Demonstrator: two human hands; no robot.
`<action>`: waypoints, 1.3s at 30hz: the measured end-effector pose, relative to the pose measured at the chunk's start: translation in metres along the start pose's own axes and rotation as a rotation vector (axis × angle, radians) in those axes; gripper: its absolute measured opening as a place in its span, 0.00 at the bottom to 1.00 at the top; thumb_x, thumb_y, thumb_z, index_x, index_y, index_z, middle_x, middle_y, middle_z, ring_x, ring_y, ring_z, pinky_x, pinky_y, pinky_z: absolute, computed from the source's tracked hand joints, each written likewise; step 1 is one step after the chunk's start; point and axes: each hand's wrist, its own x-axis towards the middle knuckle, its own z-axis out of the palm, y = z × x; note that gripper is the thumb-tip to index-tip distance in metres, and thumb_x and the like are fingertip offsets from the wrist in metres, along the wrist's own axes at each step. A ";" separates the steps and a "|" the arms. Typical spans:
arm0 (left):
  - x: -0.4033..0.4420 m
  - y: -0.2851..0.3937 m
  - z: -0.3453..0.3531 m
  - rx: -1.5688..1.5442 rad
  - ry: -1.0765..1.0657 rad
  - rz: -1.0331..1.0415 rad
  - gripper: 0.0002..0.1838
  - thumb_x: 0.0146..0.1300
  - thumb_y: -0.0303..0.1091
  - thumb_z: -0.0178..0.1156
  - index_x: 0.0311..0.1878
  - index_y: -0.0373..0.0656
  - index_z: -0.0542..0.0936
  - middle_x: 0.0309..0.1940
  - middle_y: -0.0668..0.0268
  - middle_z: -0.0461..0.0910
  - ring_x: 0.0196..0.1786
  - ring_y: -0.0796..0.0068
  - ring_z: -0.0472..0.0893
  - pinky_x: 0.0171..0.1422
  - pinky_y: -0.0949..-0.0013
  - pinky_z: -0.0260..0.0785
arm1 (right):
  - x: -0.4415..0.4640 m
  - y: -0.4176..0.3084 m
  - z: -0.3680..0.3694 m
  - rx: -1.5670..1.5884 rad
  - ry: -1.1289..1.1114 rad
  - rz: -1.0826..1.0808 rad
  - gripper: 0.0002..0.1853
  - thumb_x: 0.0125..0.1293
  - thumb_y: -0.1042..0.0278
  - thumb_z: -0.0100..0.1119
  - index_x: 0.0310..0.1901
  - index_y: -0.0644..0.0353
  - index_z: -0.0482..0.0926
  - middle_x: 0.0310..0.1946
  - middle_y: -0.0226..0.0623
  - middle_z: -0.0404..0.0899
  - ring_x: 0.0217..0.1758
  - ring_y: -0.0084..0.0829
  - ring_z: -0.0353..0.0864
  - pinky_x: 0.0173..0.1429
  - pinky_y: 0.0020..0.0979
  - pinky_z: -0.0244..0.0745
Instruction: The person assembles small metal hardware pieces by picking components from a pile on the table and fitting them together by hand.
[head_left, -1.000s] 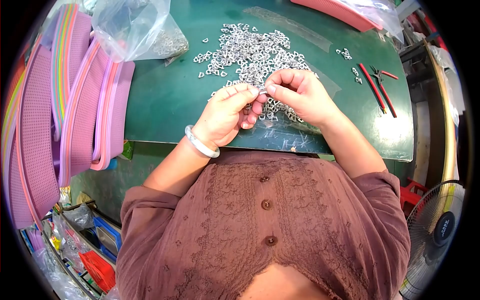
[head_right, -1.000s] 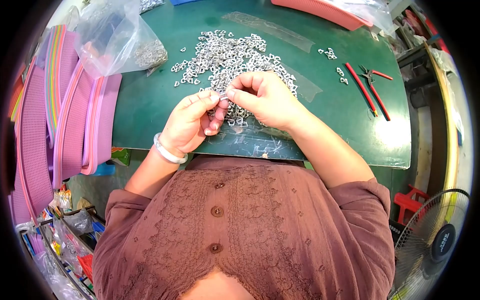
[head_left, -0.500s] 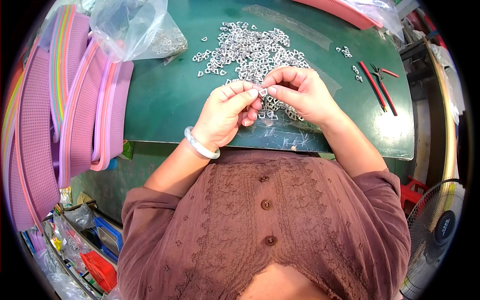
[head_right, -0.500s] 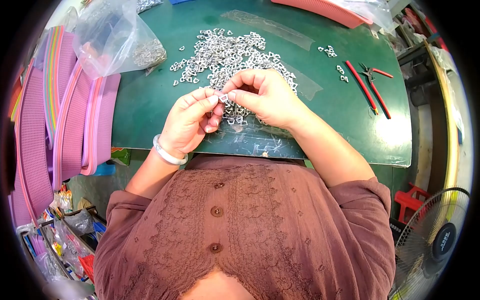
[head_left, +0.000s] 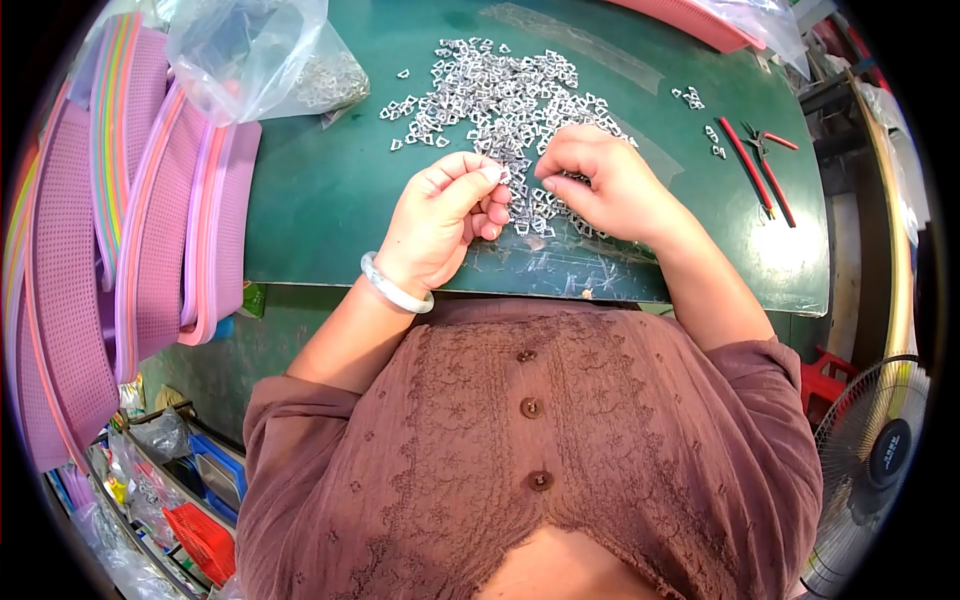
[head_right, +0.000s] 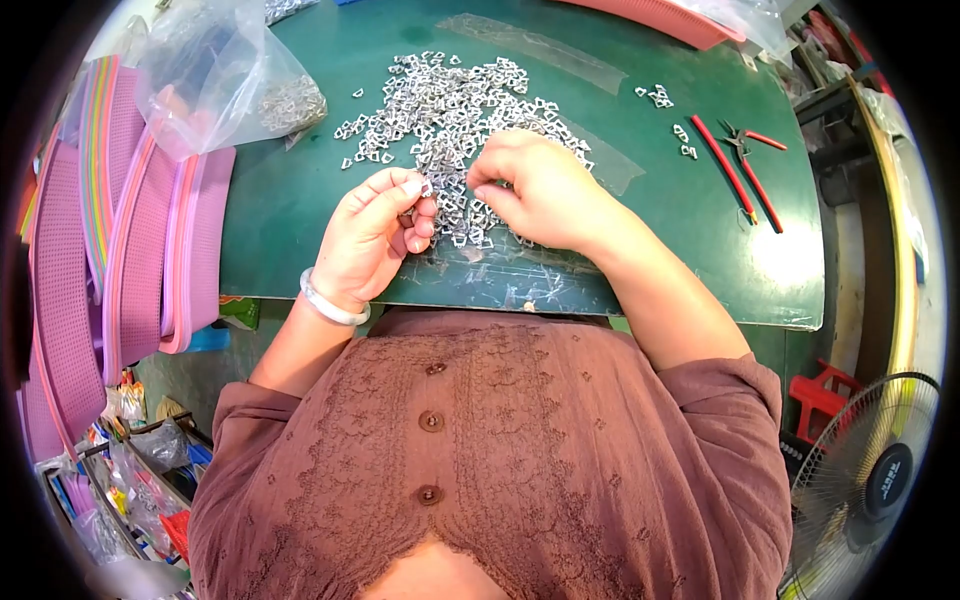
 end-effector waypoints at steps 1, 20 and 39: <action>0.000 0.000 -0.001 0.002 -0.001 -0.005 0.04 0.61 0.29 0.50 0.34 0.40 0.73 0.27 0.66 0.75 0.26 0.80 0.73 0.29 0.79 0.66 | 0.000 0.001 0.002 -0.076 -0.010 -0.043 0.04 0.49 0.76 0.57 0.30 0.62 0.77 0.28 0.36 0.73 0.34 0.36 0.73 0.39 0.32 0.69; 0.000 0.000 -0.006 0.018 -0.019 -0.016 0.05 0.58 0.25 0.50 0.38 0.37 0.74 0.29 0.65 0.75 0.28 0.80 0.74 0.31 0.79 0.67 | 0.003 -0.001 0.009 -0.150 0.017 -0.067 0.04 0.50 0.72 0.57 0.26 0.62 0.77 0.26 0.37 0.73 0.32 0.35 0.73 0.36 0.32 0.68; 0.004 0.000 0.013 0.413 -0.001 0.105 0.03 0.59 0.29 0.55 0.33 0.41 0.76 0.22 0.74 0.74 0.20 0.89 0.67 0.23 0.85 0.58 | 0.002 -0.005 0.012 0.668 0.130 0.302 0.06 0.56 0.71 0.56 0.30 0.65 0.78 0.25 0.27 0.73 0.28 0.14 0.68 0.33 0.19 0.65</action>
